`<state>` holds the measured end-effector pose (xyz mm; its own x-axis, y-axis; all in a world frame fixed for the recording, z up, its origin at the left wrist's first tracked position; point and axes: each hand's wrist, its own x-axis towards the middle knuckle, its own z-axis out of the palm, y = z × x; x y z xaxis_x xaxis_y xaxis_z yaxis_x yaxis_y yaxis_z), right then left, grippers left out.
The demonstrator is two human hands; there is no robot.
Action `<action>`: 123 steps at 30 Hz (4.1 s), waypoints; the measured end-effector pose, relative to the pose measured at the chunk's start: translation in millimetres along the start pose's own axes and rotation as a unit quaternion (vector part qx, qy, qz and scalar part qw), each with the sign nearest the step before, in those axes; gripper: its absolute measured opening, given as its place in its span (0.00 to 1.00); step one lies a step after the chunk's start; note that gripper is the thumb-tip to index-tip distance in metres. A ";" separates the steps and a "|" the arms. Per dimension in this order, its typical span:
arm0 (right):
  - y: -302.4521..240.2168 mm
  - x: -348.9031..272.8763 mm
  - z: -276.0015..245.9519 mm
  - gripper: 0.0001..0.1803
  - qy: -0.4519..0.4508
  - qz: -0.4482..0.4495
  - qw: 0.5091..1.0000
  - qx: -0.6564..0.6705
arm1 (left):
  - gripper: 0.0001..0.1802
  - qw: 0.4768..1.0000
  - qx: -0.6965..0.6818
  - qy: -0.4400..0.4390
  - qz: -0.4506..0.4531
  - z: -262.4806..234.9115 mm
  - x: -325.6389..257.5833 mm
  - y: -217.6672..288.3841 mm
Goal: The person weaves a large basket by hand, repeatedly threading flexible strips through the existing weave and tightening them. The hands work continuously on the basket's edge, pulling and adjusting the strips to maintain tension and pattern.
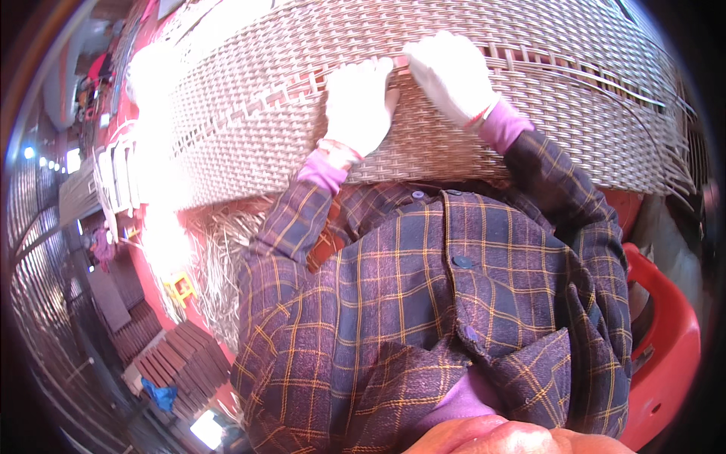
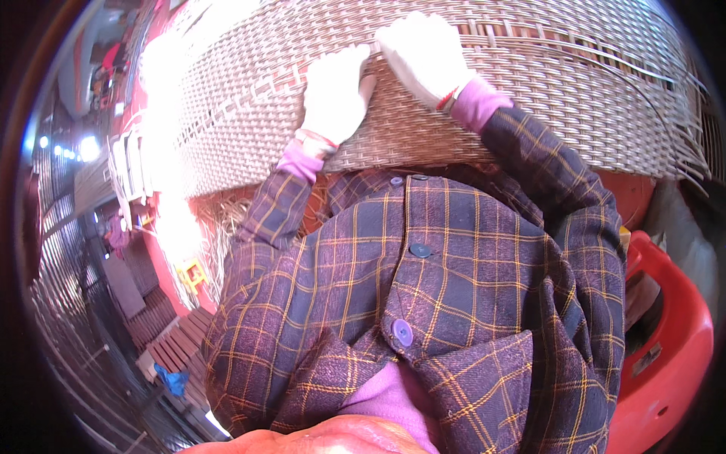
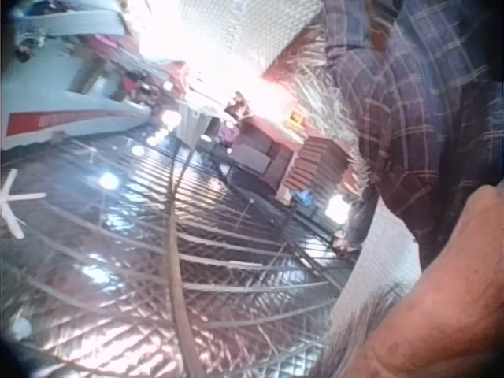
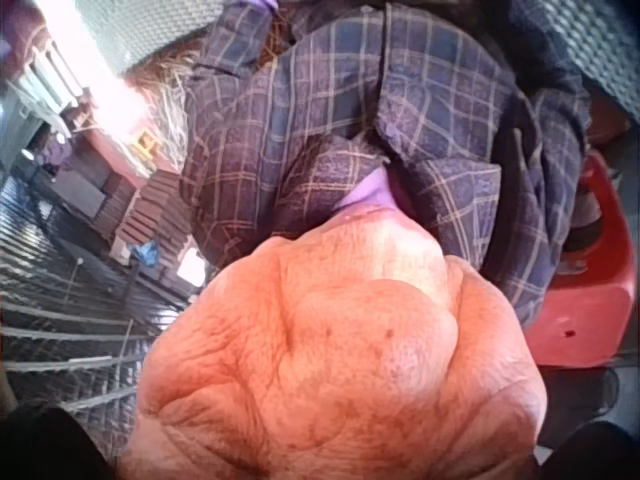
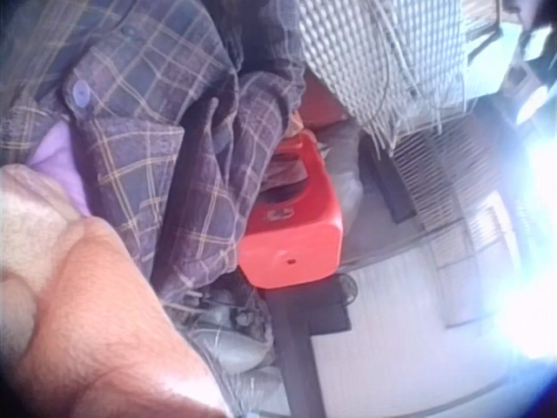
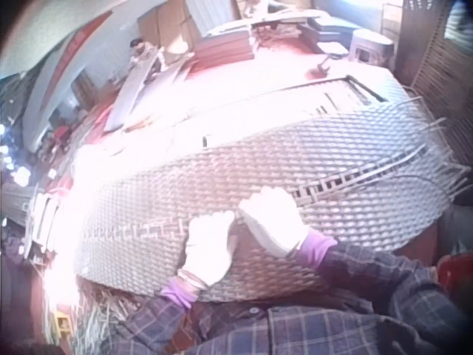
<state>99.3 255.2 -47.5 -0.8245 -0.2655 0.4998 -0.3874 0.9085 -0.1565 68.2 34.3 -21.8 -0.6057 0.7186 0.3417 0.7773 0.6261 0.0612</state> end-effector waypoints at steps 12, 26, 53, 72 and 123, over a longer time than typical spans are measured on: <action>-1.7 -70.7 -55.6 0.20 0.050 0.123 0.991 0.023 | 0.18 0.978 0.134 -0.157 0.034 -27.0 52.2 9.0; 30.0 -114.8 -79.9 0.18 0.095 0.152 0.983 0.026 | 0.12 0.982 -0.066 -0.046 0.173 43.1 129.1 63.1; 155.3 -343.1 -159.5 0.23 0.480 0.709 0.516 0.002 | 0.10 0.962 -0.156 0.097 0.204 30.9 131.2 96.6; 160.5 -395.0 -138.1 0.48 0.124 0.547 0.805 -0.192 | 0.10 0.936 -0.235 0.112 0.236 33.5 132.0 137.6; 72.7 -165.1 -99.0 0.25 0.268 0.396 0.525 0.704 | 0.19 0.952 -0.184 -0.194 0.151 49.3 192.7 146.8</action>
<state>248.1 397.0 -57.1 -0.8685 0.4880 -0.0873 -0.2433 -0.5730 -0.7826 57.2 279.6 6.8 -0.3063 0.9515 0.0291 0.8899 0.2754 0.3637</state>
